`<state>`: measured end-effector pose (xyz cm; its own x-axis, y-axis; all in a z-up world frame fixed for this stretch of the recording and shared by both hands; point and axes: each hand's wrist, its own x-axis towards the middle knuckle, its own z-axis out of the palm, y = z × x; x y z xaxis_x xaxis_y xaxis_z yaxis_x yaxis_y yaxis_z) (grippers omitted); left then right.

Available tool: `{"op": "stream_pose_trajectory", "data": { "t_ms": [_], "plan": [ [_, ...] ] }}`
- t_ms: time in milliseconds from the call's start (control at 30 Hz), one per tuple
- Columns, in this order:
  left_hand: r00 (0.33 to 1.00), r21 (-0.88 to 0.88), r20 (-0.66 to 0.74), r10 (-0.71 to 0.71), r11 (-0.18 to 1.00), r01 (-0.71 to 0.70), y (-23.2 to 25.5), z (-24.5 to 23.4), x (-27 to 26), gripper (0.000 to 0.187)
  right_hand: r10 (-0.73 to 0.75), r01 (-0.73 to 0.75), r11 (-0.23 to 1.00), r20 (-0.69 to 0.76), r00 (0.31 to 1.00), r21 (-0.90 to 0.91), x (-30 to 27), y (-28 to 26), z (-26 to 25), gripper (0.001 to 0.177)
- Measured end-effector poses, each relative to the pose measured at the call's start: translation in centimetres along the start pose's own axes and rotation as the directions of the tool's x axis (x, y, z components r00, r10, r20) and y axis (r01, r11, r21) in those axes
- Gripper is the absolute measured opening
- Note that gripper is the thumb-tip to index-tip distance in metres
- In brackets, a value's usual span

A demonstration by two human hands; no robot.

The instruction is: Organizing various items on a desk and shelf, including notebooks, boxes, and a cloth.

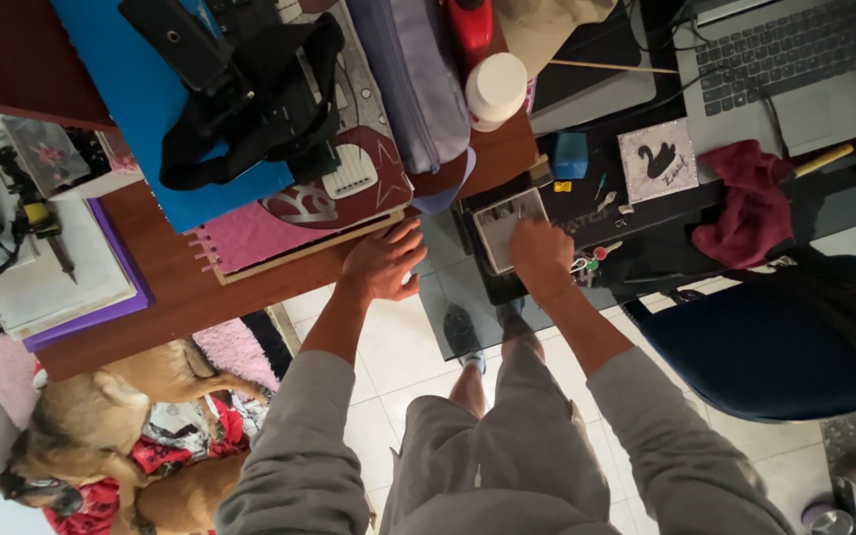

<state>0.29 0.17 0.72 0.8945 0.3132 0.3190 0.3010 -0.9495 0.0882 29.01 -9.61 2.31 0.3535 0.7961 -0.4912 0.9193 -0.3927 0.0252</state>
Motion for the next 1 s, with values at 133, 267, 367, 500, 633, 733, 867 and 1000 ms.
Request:
{"op": "stream_pose_trajectory", "data": {
  "t_ms": [133, 267, 367, 500, 633, 733, 867, 1000],
  "plan": [
    [1.000, 0.000, -0.006, 0.002, 1.000, -0.002, 0.0, -0.3, 0.1, 0.046, -0.041, 0.041, 0.999, -0.003, 0.999, -0.025, 0.0, -0.2, -0.8, 0.023],
    [1.000, -0.052, 0.005, -0.002, 0.999, 0.003, -0.2, -0.6, 0.1, 0.041, -0.049, 0.045, 0.998, -0.085, 0.995, -0.052, -0.2, -0.2, -0.1, 0.029],
    [1.000, -0.047, 0.007, -0.003, 0.999, 0.003, -0.1, -0.5, 0.0, 0.042, -0.039, 0.037, 0.998, -0.037, 0.999, -0.043, -0.9, -0.3, -0.8, 0.035],
    [1.000, -0.023, -0.011, -0.002, 1.000, 0.002, -0.2, -0.1, -0.4, 0.044, -0.027, 0.033, 0.998, 0.094, 0.995, -0.056, -2.0, -0.3, -1.8, 0.046],
    [1.000, -0.031, -0.002, -0.004, 1.000, 0.004, -0.1, -1.0, 0.0, 0.041, -0.007, 0.016, 0.997, 0.134, 0.991, -0.071, -2.4, -1.0, -3.9, 0.042],
    [1.000, -0.040, 0.025, -0.006, 0.999, 0.007, -0.2, -1.0, 0.2, 0.041, -0.015, 0.023, 0.997, 0.118, 0.993, -0.071, -1.9, -0.6, -3.2, 0.037],
    [0.999, -0.050, 0.032, -0.003, 0.999, 0.005, 0.1, -0.6, 0.1, 0.043, -0.058, 0.055, 0.995, -0.037, 0.998, -0.080, -2.6, 1.6, -3.4, 0.025],
    [1.000, -0.055, 0.003, 0.016, 0.998, -0.016, -0.2, -0.9, 0.4, 0.044, 0.183, -0.085, 0.949, -0.310, 0.933, 0.303, -0.5, 6.8, -2.4, 0.030]
  ]
}}
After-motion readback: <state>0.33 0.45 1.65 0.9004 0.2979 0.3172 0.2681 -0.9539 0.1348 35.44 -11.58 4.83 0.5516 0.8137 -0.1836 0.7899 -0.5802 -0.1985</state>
